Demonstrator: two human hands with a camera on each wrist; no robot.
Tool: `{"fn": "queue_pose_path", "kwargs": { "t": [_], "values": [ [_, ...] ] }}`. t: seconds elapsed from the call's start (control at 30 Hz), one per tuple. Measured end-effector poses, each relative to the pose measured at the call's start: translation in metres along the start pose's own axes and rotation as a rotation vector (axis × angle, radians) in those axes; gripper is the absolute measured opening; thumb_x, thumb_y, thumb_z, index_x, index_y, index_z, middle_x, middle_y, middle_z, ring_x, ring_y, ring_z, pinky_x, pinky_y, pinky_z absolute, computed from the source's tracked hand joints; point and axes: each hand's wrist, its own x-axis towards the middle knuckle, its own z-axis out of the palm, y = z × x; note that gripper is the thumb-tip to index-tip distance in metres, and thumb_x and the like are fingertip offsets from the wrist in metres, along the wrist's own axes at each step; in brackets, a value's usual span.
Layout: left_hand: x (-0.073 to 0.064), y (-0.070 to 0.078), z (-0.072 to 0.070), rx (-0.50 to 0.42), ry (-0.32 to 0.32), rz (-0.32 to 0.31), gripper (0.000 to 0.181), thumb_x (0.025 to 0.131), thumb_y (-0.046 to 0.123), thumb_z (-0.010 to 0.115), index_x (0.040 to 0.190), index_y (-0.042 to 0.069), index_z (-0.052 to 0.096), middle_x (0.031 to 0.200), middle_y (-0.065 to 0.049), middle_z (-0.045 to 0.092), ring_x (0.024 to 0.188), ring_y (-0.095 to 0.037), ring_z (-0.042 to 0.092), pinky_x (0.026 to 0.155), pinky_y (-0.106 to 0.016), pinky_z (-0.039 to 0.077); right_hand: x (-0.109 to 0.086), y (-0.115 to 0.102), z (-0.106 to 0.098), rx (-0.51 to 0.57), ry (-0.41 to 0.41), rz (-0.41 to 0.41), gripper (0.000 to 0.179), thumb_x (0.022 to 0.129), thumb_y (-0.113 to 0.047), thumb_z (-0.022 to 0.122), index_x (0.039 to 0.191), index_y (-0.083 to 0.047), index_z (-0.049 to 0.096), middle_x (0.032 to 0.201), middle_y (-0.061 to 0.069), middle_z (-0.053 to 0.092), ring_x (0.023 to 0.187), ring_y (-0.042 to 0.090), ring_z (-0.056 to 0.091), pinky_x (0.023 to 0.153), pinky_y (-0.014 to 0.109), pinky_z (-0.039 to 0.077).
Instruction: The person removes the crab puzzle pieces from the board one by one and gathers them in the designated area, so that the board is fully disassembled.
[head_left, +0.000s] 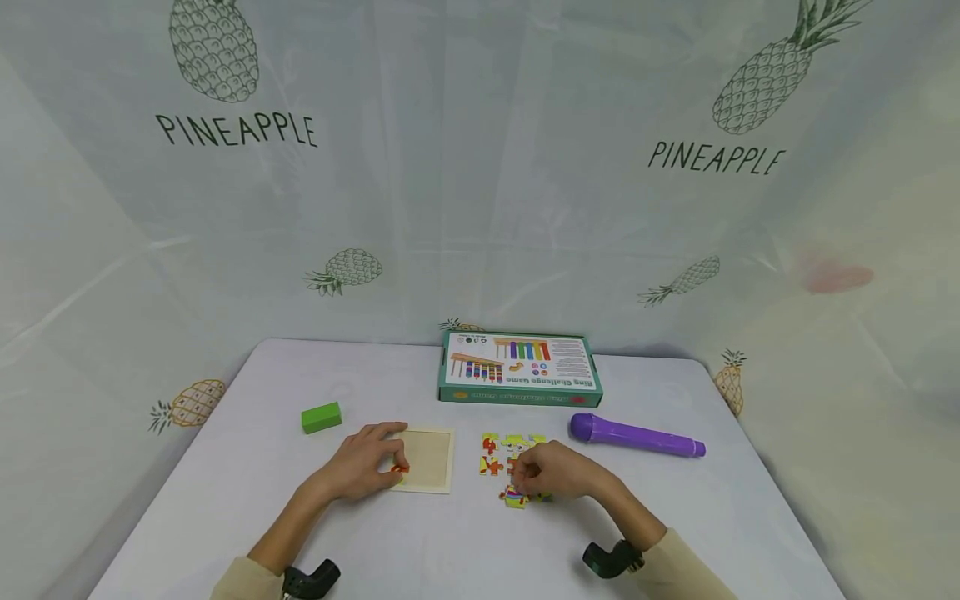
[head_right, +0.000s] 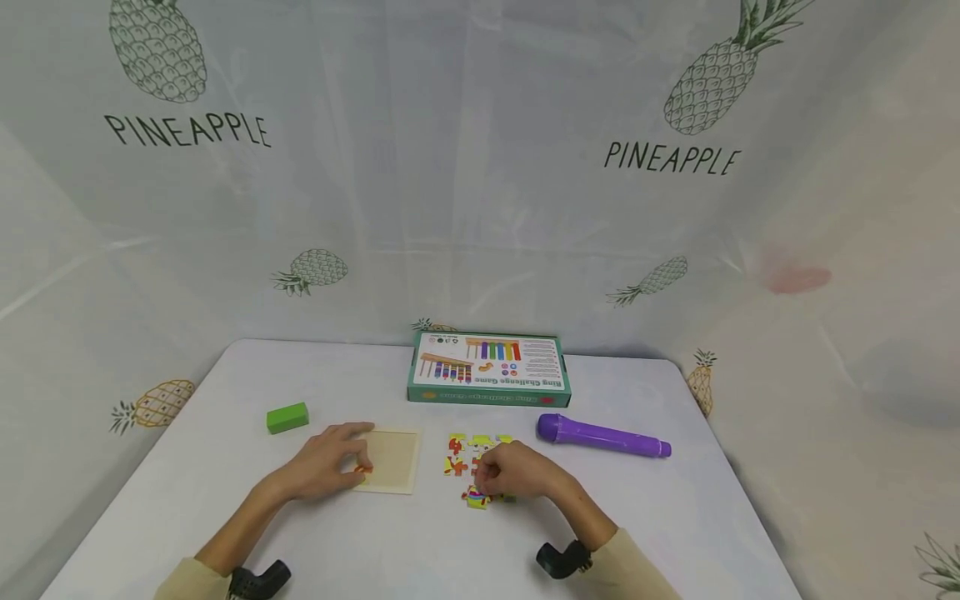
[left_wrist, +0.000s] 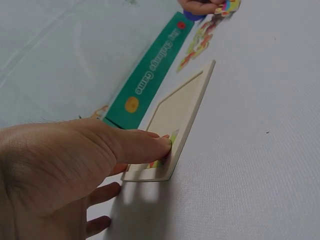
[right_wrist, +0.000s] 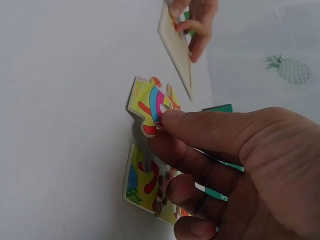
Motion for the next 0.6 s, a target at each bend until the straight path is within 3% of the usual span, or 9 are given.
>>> {"fn": "queue_pose_path", "kwargs": {
  "t": [0.3,0.6],
  "values": [
    [-0.0014,-0.0004,0.0009,0.003,0.023,0.022,0.013,0.086,0.021,0.077,0.085,0.032,0.068,0.146,-0.015,0.051,0.13,-0.046,0.046,0.091,-0.068,0.04,0.0015,0.0041,0.004,-0.025,0.031,0.006,0.007,0.095,-0.019,0.07,0.088,-0.018,0.071,0.073,-0.01,0.062,0.066,0.004,0.052,0.059,0.021,0.044],
    [0.0001,-0.0004,0.0014,0.007,0.001,-0.008,0.014,0.087,0.023,0.076,0.085,0.034,0.068,0.148,-0.014,0.049,0.133,-0.045,0.044,0.094,-0.068,0.039,0.0036,0.0067,0.006,-0.049,0.068,0.029,0.008,0.094,-0.021,0.071,0.087,-0.021,0.071,0.074,-0.013,0.061,0.068,0.004,0.053,0.059,0.021,0.043]
  ]
}}
